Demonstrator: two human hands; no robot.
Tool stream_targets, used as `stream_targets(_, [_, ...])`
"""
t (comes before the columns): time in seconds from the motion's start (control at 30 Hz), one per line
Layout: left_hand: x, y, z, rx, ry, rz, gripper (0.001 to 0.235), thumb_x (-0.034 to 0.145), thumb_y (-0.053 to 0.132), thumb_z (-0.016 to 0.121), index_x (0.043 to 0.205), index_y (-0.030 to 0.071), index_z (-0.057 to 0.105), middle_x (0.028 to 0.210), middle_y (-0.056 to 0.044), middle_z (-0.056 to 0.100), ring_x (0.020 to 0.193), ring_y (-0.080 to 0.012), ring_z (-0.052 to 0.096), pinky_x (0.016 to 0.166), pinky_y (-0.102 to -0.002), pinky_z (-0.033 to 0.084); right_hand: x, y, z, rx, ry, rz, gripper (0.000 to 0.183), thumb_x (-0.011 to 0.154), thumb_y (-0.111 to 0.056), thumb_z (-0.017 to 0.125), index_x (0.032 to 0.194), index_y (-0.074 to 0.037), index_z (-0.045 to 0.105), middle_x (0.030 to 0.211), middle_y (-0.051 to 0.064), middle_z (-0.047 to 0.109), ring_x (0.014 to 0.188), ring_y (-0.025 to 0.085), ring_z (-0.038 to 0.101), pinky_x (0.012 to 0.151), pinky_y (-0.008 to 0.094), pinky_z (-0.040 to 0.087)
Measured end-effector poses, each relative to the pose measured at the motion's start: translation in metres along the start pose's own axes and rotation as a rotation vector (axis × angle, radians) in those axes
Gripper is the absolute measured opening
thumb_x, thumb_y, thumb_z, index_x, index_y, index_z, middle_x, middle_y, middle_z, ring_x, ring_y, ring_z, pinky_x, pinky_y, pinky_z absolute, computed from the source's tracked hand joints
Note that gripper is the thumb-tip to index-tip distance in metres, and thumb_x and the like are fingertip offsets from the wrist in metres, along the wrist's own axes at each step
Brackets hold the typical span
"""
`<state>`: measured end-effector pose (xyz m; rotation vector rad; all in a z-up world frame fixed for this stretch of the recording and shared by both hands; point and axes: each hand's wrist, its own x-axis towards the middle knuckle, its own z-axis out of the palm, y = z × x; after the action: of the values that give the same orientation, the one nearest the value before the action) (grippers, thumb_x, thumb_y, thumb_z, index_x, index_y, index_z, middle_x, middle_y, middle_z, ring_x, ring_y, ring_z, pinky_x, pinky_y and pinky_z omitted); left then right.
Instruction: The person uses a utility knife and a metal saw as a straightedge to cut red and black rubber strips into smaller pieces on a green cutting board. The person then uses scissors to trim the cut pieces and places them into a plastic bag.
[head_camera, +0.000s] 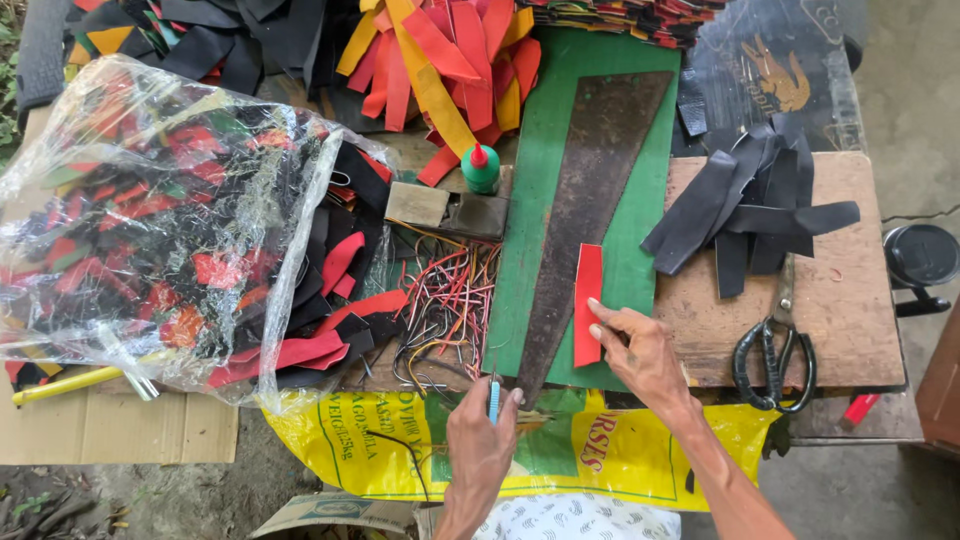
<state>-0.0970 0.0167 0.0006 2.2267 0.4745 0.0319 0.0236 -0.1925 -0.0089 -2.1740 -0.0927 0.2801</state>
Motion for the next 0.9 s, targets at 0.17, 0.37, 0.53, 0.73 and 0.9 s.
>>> stream_targets(0.17, [0.008,-0.006,0.019,-0.342,-0.047,-0.216,0.038,0.083,0.018,0.079,0.115,0.0,0.069,0.083,-0.01,0.078,0.067,-0.0136,0.072,0.06,-0.028,0.057,-0.003,0.002,0.0,-0.329,0.077,-0.282,0.04,0.083,-0.01,0.078,0.123,-0.016,0.077,0.099,0.009,0.062,0.095,0.027,0.056,0.085,0.039,0.047])
stream_targets(0.37, [0.062,-0.004,-0.021,-0.6,-0.183,-0.303,0.031,0.088,0.019,0.079,0.107,-0.005,0.076,0.069,-0.006,0.067,0.049,-0.0072,0.055,0.044,-0.024,0.042,-0.002,0.008,-0.009,-0.381,0.095,-0.449,0.049,0.075,-0.015,0.081,0.123,-0.017,0.072,0.151,0.008,0.05,0.135,0.034,0.043,0.108,0.05,0.034])
stream_targets(0.53, [0.091,0.013,-0.056,-0.839,-0.277,-0.376,0.026,0.089,0.017,0.076,0.102,-0.006,0.072,0.062,-0.003,0.066,0.037,-0.0046,0.046,0.033,-0.023,0.035,0.001,0.014,-0.025,-0.396,-0.079,-0.476,0.07,0.071,-0.022,0.082,0.138,-0.021,0.062,0.157,0.005,0.045,0.138,0.032,0.041,0.106,0.049,0.033])
stream_targets(0.73, [0.091,0.024,-0.057,-0.896,-0.262,-0.37,0.025,0.091,0.017,0.075,0.101,-0.006,0.072,0.062,-0.004,0.064,0.038,-0.0047,0.047,0.033,-0.022,0.036,0.0,0.016,-0.018,-0.43,-0.05,-0.477,0.069,0.073,-0.026,0.081,0.139,-0.022,0.06,0.156,0.004,0.044,0.135,0.032,0.04,0.104,0.05,0.031])
stream_targets(0.9, [0.092,0.023,-0.058,-0.921,-0.233,-0.379,0.025,0.091,0.017,0.075,0.101,-0.005,0.072,0.064,-0.004,0.065,0.038,-0.0044,0.046,0.034,-0.022,0.036,0.005,0.016,-0.005,-0.468,0.041,-0.525,0.057,0.082,-0.025,0.079,0.137,-0.022,0.065,0.155,0.005,0.048,0.134,0.03,0.042,0.102,0.048,0.032])
